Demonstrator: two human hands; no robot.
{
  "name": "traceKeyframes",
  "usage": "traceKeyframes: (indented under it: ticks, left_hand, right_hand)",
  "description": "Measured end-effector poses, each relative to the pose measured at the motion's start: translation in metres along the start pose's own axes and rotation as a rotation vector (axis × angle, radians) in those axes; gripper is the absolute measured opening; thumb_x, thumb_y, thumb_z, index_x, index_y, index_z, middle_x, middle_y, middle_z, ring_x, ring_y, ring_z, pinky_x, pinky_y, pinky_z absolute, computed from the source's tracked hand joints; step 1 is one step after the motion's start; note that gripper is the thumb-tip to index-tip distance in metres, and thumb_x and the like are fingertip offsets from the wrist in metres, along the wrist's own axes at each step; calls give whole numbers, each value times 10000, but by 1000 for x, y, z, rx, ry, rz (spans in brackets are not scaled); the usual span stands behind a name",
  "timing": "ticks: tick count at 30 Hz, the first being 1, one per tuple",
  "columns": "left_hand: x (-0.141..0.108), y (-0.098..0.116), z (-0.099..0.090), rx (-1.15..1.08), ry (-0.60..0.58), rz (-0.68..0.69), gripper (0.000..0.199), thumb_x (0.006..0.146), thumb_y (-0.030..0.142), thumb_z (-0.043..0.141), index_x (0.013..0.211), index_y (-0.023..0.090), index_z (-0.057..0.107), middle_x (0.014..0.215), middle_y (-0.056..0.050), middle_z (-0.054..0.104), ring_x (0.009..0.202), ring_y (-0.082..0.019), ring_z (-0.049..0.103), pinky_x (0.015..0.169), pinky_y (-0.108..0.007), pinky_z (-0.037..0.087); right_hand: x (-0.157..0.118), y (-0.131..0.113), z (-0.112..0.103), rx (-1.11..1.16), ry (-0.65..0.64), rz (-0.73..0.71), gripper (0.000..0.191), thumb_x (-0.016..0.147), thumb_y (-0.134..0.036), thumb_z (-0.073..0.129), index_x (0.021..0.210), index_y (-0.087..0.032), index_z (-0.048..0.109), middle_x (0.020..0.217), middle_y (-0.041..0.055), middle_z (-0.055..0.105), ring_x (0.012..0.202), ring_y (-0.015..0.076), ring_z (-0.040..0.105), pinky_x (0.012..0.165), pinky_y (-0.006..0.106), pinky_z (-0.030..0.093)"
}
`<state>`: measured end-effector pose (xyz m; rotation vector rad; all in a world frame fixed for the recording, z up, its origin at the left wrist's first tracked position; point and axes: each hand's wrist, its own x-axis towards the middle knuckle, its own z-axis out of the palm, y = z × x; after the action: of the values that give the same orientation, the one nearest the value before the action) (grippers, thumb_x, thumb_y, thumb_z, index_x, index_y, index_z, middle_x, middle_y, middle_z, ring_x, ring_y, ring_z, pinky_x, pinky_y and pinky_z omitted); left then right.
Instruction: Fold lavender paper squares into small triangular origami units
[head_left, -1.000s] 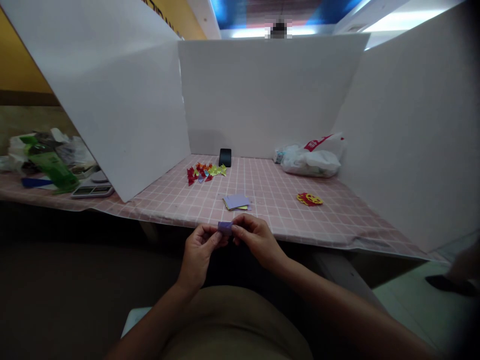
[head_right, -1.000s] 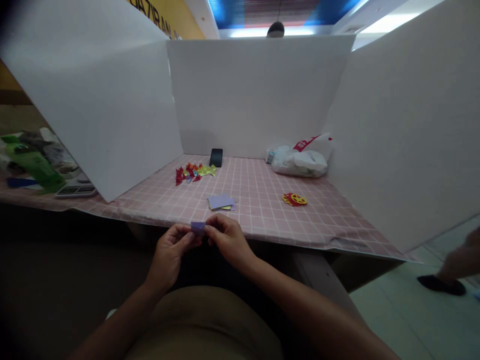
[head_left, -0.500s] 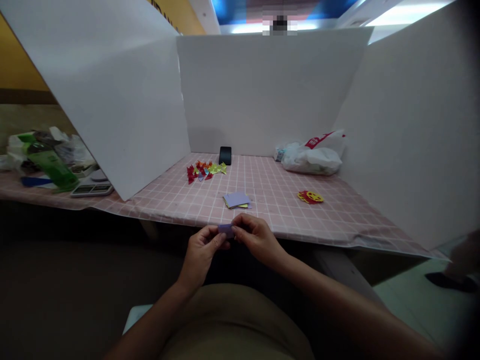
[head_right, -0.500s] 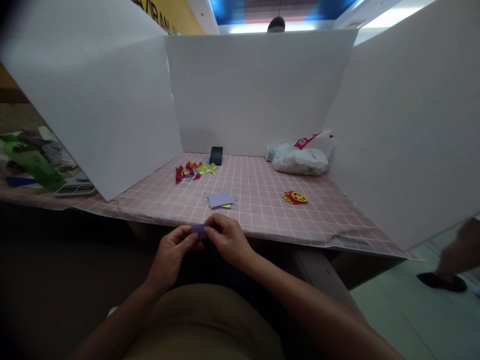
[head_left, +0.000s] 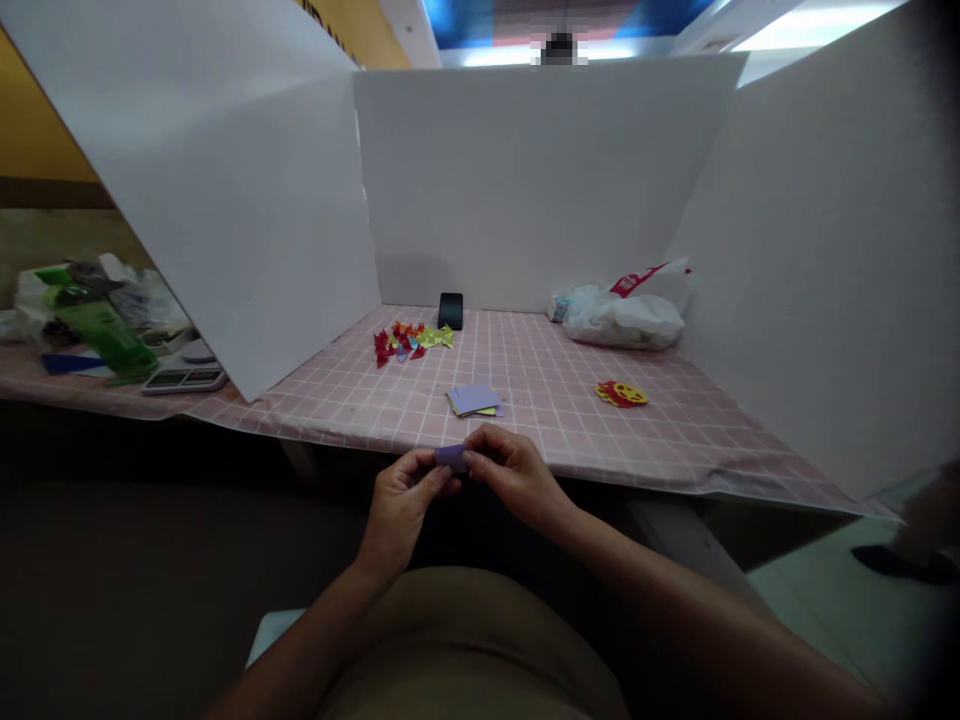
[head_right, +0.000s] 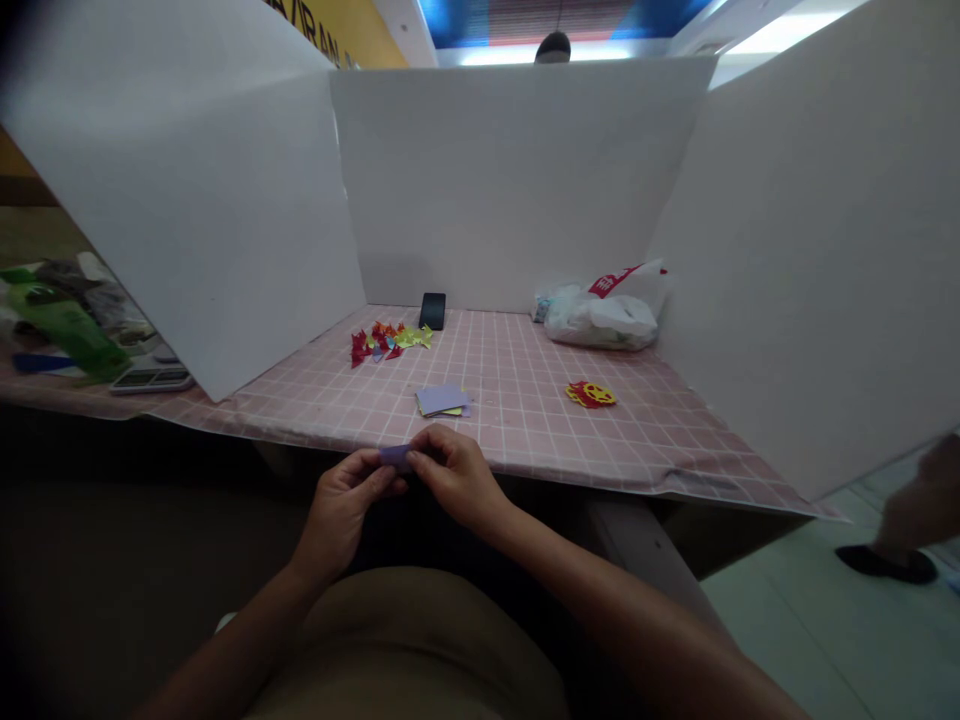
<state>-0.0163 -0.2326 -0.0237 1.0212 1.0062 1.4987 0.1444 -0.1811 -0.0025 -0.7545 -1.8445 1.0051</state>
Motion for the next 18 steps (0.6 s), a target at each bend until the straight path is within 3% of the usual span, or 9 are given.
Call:
traceKeyframes:
  ticks: [4, 10, 18]
  left_hand:
    - [-1, 1, 1, -15, -18, 11, 206, 746, 287, 810, 900, 160, 760, 878, -42, 761, 770, -153, 692, 767, -269, 567]
    - [0, 1, -4, 27, -31, 55, 248, 870, 367, 686, 981, 146, 711, 888, -50, 726, 757, -167, 681, 743, -308, 580]
    - [2, 22, -5, 245, -40, 99, 141, 802, 264, 696, 905, 172, 669, 867, -9, 674, 835, -156, 625, 792, -266, 495]
  right_hand:
    - [1, 1, 0, -21, 2, -11, 78, 860, -221, 594, 791, -185, 597, 727, -2, 587, 662, 135, 531, 603, 265, 435]
    - [1, -1, -2, -103, 12, -80, 97, 865, -187, 579, 768, -186, 587, 715, -4, 578, 691, 144, 532, 644, 281, 422]
    - [1, -3, -3, -196, -52, -158, 112, 886, -161, 552, 777, -178, 570, 748, 12, 578, 712, 152, 524, 654, 284, 394]
